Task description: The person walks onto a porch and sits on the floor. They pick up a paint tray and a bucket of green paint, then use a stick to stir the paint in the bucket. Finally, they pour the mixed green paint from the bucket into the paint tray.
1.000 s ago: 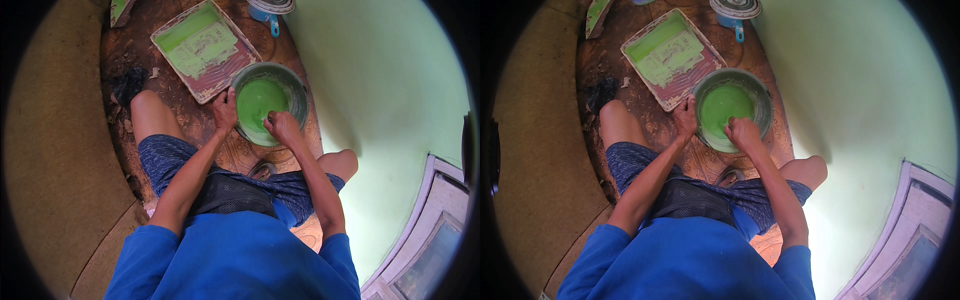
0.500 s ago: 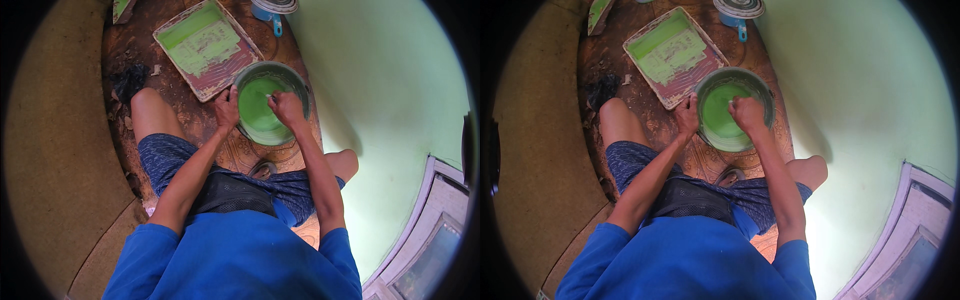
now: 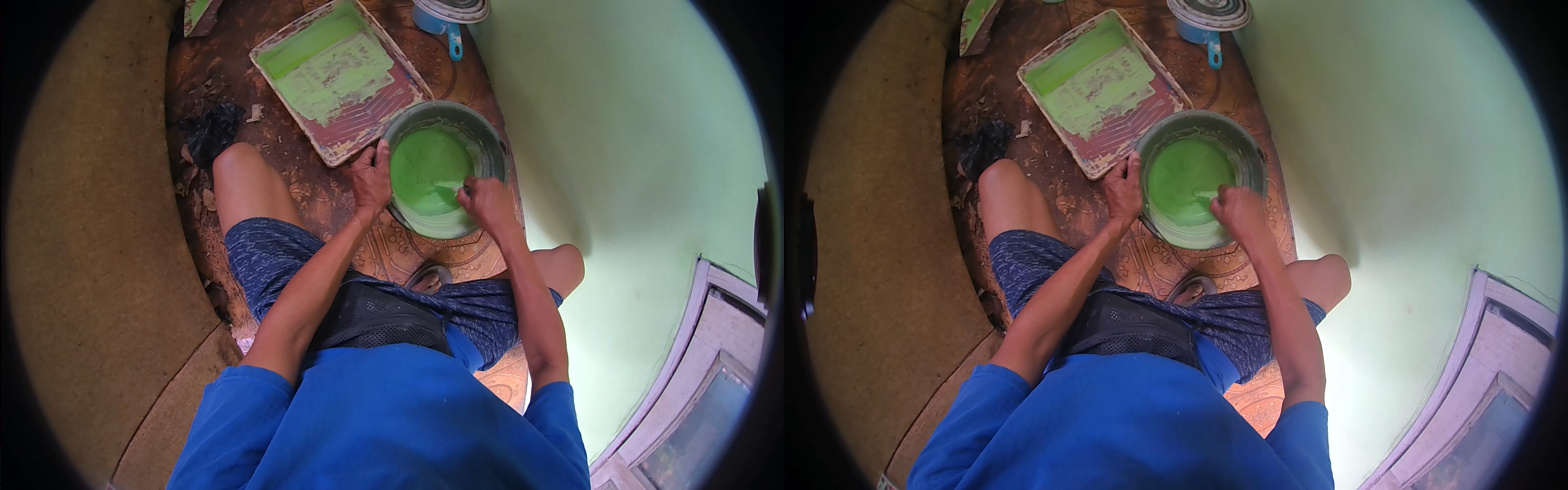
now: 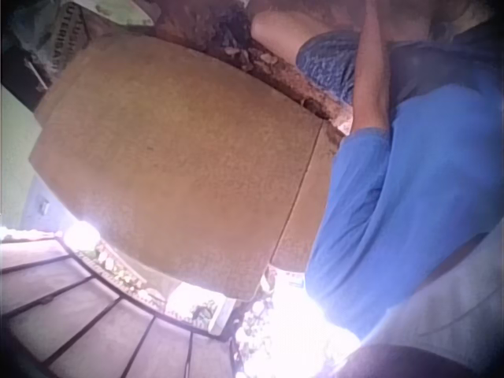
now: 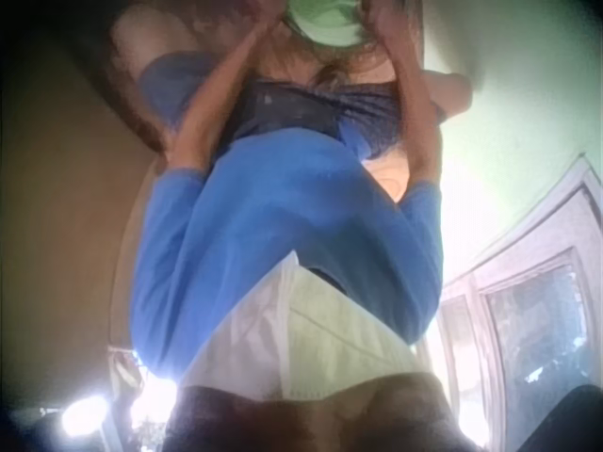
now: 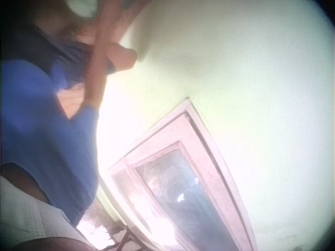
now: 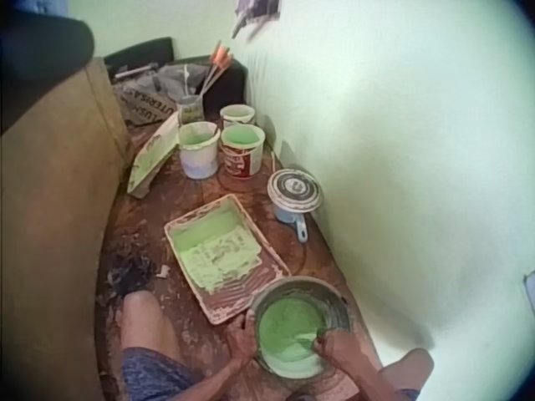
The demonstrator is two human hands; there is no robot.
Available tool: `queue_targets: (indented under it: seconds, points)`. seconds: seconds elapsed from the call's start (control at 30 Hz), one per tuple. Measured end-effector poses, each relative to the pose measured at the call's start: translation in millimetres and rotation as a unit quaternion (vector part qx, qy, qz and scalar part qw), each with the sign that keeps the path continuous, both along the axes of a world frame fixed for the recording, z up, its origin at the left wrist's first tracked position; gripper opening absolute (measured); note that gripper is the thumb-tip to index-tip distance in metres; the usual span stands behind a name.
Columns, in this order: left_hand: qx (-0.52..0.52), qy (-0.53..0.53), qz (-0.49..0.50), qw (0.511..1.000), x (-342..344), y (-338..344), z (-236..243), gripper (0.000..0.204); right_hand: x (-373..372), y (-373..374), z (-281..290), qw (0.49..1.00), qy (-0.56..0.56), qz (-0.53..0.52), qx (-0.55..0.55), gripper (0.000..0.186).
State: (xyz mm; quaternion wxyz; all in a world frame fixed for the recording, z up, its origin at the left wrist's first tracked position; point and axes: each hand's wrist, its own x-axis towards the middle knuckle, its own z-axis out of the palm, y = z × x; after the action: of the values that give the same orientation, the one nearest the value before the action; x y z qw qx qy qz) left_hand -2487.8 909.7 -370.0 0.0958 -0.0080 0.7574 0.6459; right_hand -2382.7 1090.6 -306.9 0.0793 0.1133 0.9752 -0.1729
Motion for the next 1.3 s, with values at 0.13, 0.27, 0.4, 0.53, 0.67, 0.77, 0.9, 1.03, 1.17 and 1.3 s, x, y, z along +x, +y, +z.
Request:
queue_targets:
  seconds: [0.13, 0.27, 0.4, 0.53, 0.67, 0.77, 0.9, 1.03, 1.17, 1.3]
  points:
    - [-0.005, 0.006, 0.005, 1.000, 0, 0, 3, 0.041, -16, 16, 7, 0.999, 0.008, -0.051, -0.007, 0.023]
    - [-0.021, -0.017, -0.003, 1.000, 1, 0, 7, 0.041, -30, 10, 5, 0.996, 0.031, -0.085, 0.003, 0.024]
    - [0.000, -0.005, 0.006, 1.000, 1, 1, 4, 0.040, -48, 6, 3, 0.996, 0.054, -0.070, -0.015, 0.025]
    - [-0.016, -0.015, -0.002, 1.000, 0, 1, 4, 0.040, -59, -9, -8, 0.996, 0.075, -0.029, -0.027, 0.023]
    - [0.015, 0.020, 0.013, 1.000, 0, 2, 1, 0.040, -56, -35, -10, 0.992, 0.099, 0.063, -0.044, 0.021]
    - [-0.013, -0.008, -0.006, 1.000, 0, 1, 3, 0.040, -40, -44, -10, 0.990, 0.070, 0.113, -0.052, 0.019]
    - [-0.005, -0.010, 0.001, 1.000, 1, 1, 4, 0.040, -16, -48, 1, 0.989, 0.007, 0.130, -0.064, 0.020]
    - [-0.008, -0.001, 0.003, 1.000, 1, 2, 3, 0.040, 2, -32, 4, 0.993, -0.037, 0.105, -0.048, 0.022]
    - [-0.018, 0.005, 0.003, 1.000, 2, 1, 7, 0.040, 9, -1, 12, 0.998, -0.044, 0.026, -0.043, 0.026]
    - [-0.018, -0.001, 0.009, 1.000, 1, 4, 2, 0.042, 11, 29, 17, 0.998, 0.009, -0.051, -0.042, 0.029]
